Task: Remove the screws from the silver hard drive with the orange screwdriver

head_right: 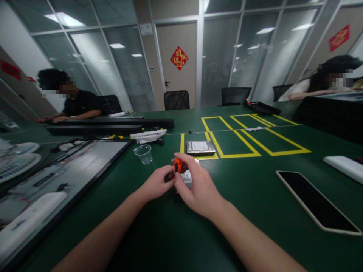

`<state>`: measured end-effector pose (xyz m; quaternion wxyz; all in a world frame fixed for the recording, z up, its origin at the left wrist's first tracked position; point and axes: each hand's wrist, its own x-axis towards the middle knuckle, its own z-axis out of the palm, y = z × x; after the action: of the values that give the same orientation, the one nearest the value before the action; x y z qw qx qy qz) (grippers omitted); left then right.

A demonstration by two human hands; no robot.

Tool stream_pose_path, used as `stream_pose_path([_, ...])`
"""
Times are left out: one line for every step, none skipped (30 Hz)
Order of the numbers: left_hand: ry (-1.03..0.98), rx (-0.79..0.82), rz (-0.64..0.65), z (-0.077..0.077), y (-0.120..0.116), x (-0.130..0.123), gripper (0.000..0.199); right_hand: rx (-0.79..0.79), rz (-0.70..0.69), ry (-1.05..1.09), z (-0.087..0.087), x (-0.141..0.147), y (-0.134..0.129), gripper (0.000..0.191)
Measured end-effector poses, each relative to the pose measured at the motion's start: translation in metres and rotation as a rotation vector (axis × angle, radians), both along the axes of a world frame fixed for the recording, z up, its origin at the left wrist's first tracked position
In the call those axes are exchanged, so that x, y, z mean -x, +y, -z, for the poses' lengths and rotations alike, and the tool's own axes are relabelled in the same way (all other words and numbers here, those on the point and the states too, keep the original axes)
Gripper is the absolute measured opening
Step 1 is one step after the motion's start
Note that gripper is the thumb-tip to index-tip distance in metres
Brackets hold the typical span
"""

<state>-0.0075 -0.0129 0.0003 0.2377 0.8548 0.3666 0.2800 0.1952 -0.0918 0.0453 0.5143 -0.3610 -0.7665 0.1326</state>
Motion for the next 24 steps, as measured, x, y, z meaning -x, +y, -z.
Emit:
stream_pose_path([-0.003,0.001,0.005,-0.0002,0.0000,0.0001,0.021,-0.008,0.008,-0.005,0.0004,-0.0001,0.0008,0.053])
stream_pose_path([-0.008,0.003,0.011,-0.0004,-0.0001,0.0003,0.021,-0.022,0.020,-0.014,0.0005,-0.0002,0.0017,0.053])
stream_pose_path([-0.011,0.004,0.015,-0.0004,-0.0001,0.0004,0.022,-0.043,0.031,-0.025,0.0003,-0.0002,0.0026,0.053])
stream_pose_path([-0.012,0.003,0.017,-0.0003,-0.0001,0.0005,0.023,-0.064,0.040,-0.038,-0.0003,-0.0003,0.0033,0.052])
stream_pose_path([-0.012,-0.001,0.016,-0.0001,0.0000,0.0006,0.025,-0.084,0.047,-0.050,-0.0011,-0.0003,0.0037,0.051])
stream_pose_path([-0.011,-0.005,0.014,0.0001,0.0001,0.0006,0.026,-0.100,0.050,-0.060,-0.0021,-0.0002,0.0038,0.049])
stream_pose_path([-0.010,-0.008,0.014,0.0004,0.0002,0.0006,0.027,-0.110,0.050,-0.068,-0.0031,-0.0001,0.0036,0.047])
stream_pose_path([-0.012,-0.009,0.015,0.0007,0.0003,0.0006,0.027,-0.114,0.045,-0.072,-0.0040,0.0000,0.0031,0.047])
stream_pose_path([-0.017,-0.009,0.016,0.0010,0.0003,0.0005,0.027,-0.114,0.036,-0.074,-0.0048,0.0002,0.0023,0.047])
stream_pose_path([-0.023,-0.008,0.018,0.0012,0.0003,0.0003,0.027,-0.112,0.024,-0.071,-0.0054,0.0004,0.0015,0.049])
stream_pose_path([-0.029,-0.007,0.019,0.0015,0.0002,0.0001,0.027,-0.111,0.013,-0.067,-0.0057,0.0005,0.0007,0.050])
stream_pose_path([-0.033,-0.005,0.018,0.0018,0.0000,-0.0001,0.027,-0.111,0.001,-0.062,-0.0057,0.0007,0.0000,0.052])
stream_pose_path([-0.036,-0.004,0.016,0.0021,0.0000,-0.0003,0.027,-0.114,-0.007,-0.057,-0.0057,0.0008,-0.0005,0.053])
stream_pose_path([-0.040,-0.003,0.015,0.0025,-0.0001,-0.0005,0.028,-0.117,-0.015,-0.053,-0.0056,0.0008,-0.0007,0.053])
stream_pose_path([-0.047,-0.002,0.016,0.0029,0.0000,-0.0005,0.029,-0.117,-0.023,-0.052,-0.0055,0.0009,-0.0007,0.053])
stream_pose_path([-0.055,0.000,0.019,0.0034,0.0002,-0.0005,0.030,-0.115,-0.030,-0.053,-0.0055,0.0008,-0.0004,0.053])
stream_pose_path([-0.061,0.002,0.022,0.0038,0.0004,-0.0003,0.030,-0.114,-0.032,-0.054,-0.0055,0.0008,0.0001,0.053])
stream_pose_path([-0.064,0.003,0.025,0.0040,0.0006,-0.0002,0.030,-0.112,-0.029,-0.055,-0.0056,0.0007,0.0007,0.053])
stream_pose_path([-0.062,0.003,0.025,0.0042,0.0008,0.0001,0.030,-0.115,-0.022,-0.055,-0.0057,0.0006,0.0013,0.052])
stream_pose_path([-0.058,0.002,0.025,0.0041,0.0010,0.0003,0.030,-0.119,-0.013,-0.054,-0.0057,0.0004,0.0019,0.051])
stream_pose_path([-0.050,0.001,0.026,0.0038,0.0010,0.0004,0.030,-0.124,-0.002,-0.053,-0.0057,0.0003,0.0024,0.050])
stream_pose_path([-0.044,-0.002,0.027,0.0034,0.0009,0.0004,0.029,-0.130,0.005,-0.053,-0.0055,0.0003,0.0028,0.049])
stream_pose_path([-0.042,-0.006,0.028,0.0029,0.0007,0.0004,0.029,-0.133,0.008,-0.055,-0.0053,0.0003,0.0028,0.049])
stream_pose_path([-0.041,-0.007,0.031,0.0023,0.0004,0.0002,0.029,-0.134,0.010,-0.057,-0.0049,0.0004,0.0027,0.049])
